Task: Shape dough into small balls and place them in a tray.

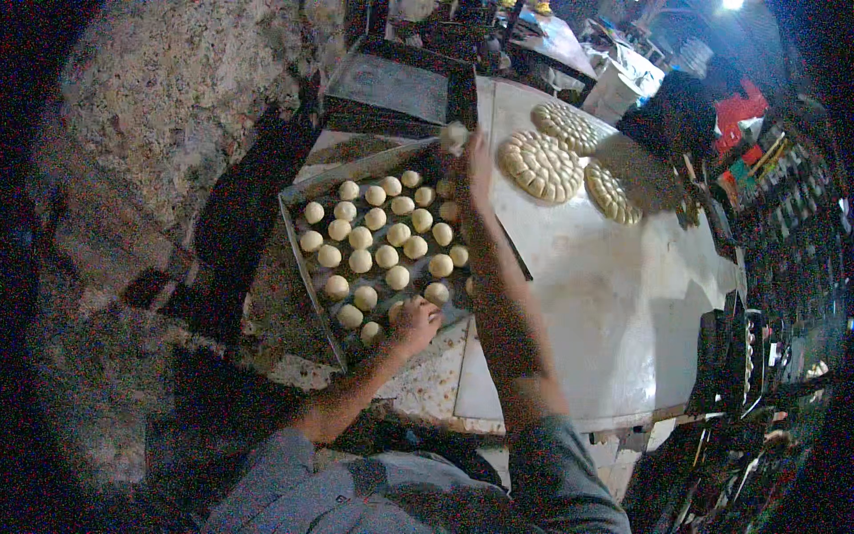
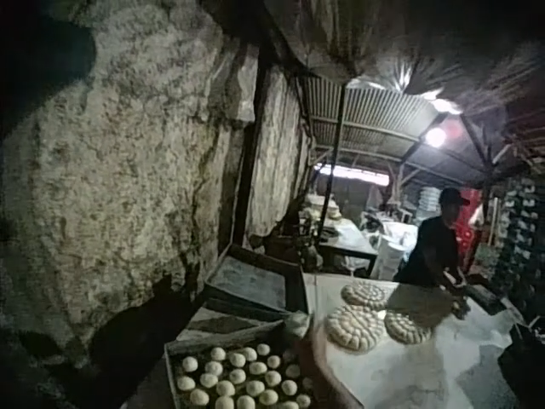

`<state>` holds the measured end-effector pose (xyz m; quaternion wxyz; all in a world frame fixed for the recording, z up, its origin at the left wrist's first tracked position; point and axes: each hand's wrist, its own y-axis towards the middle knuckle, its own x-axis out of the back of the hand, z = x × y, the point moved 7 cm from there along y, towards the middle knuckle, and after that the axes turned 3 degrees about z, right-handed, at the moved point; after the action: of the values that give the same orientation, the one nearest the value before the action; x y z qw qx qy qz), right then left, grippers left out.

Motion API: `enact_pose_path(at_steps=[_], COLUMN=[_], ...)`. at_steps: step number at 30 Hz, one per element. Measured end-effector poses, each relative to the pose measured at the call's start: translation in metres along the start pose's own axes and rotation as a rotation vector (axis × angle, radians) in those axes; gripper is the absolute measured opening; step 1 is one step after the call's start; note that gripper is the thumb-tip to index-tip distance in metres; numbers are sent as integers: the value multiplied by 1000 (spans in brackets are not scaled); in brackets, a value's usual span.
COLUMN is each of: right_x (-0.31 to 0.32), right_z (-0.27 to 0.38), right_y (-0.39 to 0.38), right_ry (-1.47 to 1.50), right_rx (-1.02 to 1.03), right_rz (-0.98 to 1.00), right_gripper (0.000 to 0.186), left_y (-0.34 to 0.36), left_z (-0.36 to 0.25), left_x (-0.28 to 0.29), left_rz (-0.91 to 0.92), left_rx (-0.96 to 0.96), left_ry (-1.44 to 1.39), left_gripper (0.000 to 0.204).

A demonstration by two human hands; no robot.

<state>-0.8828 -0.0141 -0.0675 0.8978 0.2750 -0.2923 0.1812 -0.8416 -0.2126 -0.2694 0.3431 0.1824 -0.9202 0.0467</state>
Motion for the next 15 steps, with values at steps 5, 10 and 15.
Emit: enact_pose_path(at_steps=[5,10,15], right_x=[62,311,434], right_z=[-119,-228,-224], right_y=[-181,-538,-897], right_ry=[109,-404,-843], right_rx=[-57,-660,-1086], right_rz=[-316,-541,-839], right_gripper=[71,67,60], left_y=[-5,7,-89], left_z=[22,-65,-280], left_x=[23,7,-195], left_rz=[-157,-470,277], left_rx=[-83,-157,-522], left_ry=[22,-207,-476], left_gripper=[17,21,18])
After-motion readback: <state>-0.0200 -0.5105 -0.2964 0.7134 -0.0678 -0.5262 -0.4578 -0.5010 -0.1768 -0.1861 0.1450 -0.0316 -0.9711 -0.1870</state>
